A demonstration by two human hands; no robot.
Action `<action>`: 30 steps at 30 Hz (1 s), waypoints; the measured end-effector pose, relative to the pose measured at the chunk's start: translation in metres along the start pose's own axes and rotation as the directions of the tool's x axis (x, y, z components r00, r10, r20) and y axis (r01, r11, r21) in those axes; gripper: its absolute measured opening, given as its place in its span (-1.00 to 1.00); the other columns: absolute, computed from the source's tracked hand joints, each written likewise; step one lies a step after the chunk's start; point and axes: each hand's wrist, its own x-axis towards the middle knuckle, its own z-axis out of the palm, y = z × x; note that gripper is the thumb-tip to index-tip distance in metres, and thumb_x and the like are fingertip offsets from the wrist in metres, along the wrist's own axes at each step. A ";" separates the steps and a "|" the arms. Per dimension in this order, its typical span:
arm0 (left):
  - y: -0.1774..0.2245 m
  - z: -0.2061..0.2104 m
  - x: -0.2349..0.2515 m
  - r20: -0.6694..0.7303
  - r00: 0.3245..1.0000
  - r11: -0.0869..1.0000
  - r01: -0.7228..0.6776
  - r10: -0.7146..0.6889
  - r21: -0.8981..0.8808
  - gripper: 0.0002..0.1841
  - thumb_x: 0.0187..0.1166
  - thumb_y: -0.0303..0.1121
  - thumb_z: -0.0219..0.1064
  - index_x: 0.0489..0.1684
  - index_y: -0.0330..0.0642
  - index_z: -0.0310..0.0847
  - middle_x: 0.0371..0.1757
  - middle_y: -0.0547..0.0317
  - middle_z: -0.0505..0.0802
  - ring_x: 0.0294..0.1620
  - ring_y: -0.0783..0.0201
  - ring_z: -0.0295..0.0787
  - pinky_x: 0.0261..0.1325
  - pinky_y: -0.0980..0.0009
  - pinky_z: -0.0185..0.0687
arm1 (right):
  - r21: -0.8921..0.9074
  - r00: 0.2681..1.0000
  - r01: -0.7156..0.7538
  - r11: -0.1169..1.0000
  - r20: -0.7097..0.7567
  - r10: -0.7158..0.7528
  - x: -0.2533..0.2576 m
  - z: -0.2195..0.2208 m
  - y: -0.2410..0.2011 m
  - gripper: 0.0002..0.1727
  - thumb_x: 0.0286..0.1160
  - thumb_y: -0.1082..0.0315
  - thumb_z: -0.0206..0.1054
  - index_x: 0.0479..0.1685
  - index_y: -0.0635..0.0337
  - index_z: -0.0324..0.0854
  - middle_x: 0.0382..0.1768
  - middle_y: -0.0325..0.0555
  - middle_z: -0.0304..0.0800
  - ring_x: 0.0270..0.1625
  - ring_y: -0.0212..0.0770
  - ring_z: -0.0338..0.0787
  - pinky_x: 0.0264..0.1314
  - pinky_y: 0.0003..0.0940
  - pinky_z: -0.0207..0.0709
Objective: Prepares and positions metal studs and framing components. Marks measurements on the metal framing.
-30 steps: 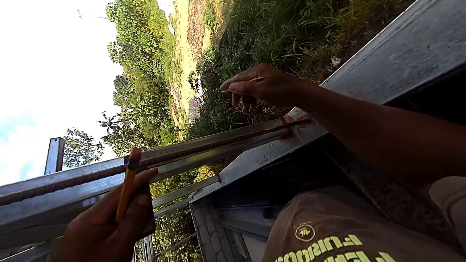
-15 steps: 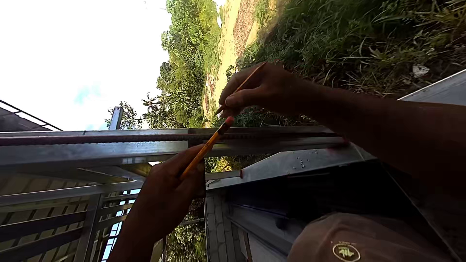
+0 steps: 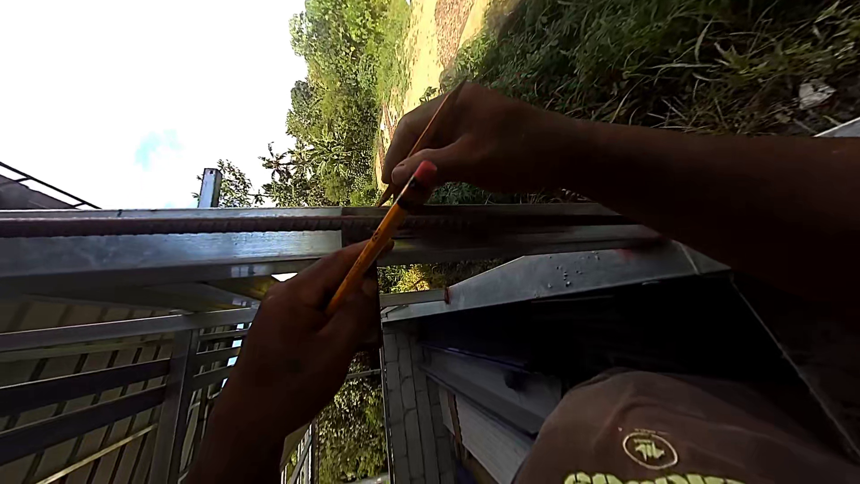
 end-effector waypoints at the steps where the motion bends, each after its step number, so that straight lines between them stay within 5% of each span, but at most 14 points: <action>1: 0.000 0.001 0.000 -0.001 1.000 1.000 -0.003 0.003 -0.001 -0.62 0.64 -0.27 0.22 0.39 0.16 0.72 -0.47 0.42 0.73 -0.65 0.49 0.56 -0.64 0.57 0.52 | -0.021 1.000 0.007 1.000 0.004 -0.007 0.000 0.000 0.000 -0.84 0.68 0.42 0.26 -0.14 0.28 0.76 -0.29 -0.18 0.90 -0.23 -0.34 0.90 -0.14 -0.38 0.85; 17: -0.003 0.002 -0.004 0.004 1.000 0.999 -0.025 0.026 -0.021 -0.62 0.67 -0.27 0.21 0.41 0.12 0.71 -0.40 0.42 0.78 -0.57 0.51 0.62 -0.53 0.61 0.58 | -0.218 0.997 -0.004 0.976 -0.072 -0.012 0.000 0.006 -0.005 -0.87 0.64 0.42 0.32 -0.22 0.20 0.79 -0.39 -0.29 0.84 -0.33 -0.48 0.82 -0.27 -0.53 0.76; 20: -0.009 0.000 -0.013 0.021 0.994 0.990 -0.106 0.109 -0.088 -0.65 0.70 -0.29 0.19 0.37 -0.06 0.72 -0.31 0.38 0.81 -0.48 0.54 0.65 -0.45 0.63 0.60 | -0.111 0.995 -0.015 0.994 -0.098 0.004 -0.005 0.005 -0.007 -0.86 0.67 0.45 0.30 -0.16 0.27 0.77 -0.30 -0.19 0.90 -0.24 -0.37 0.92 -0.14 -0.41 0.88; 25: -0.010 -0.004 -0.034 0.010 0.978 0.958 -0.204 0.210 -0.200 -0.64 0.77 -0.28 0.18 0.41 -0.13 0.70 0.07 0.31 0.89 -0.15 0.59 0.76 -0.08 0.68 0.69 | -0.143 0.998 0.005 0.990 -0.069 -0.015 -0.004 0.007 -0.002 -0.84 0.66 0.42 0.30 -0.18 0.21 0.80 -0.31 -0.25 0.90 -0.26 -0.44 0.87 -0.16 -0.51 0.79; 30: -0.019 -0.005 -0.041 -0.076 0.975 0.952 -0.221 0.209 -0.212 -0.65 0.75 -0.26 0.21 0.39 -0.12 0.71 0.06 0.36 0.89 -0.16 0.63 0.75 -0.08 0.70 0.68 | -0.131 0.998 -0.007 0.991 -0.067 -0.001 -0.002 0.009 -0.003 -0.84 0.68 0.42 0.29 -0.16 0.22 0.80 -0.29 -0.23 0.92 -0.22 -0.40 0.91 -0.12 -0.47 0.84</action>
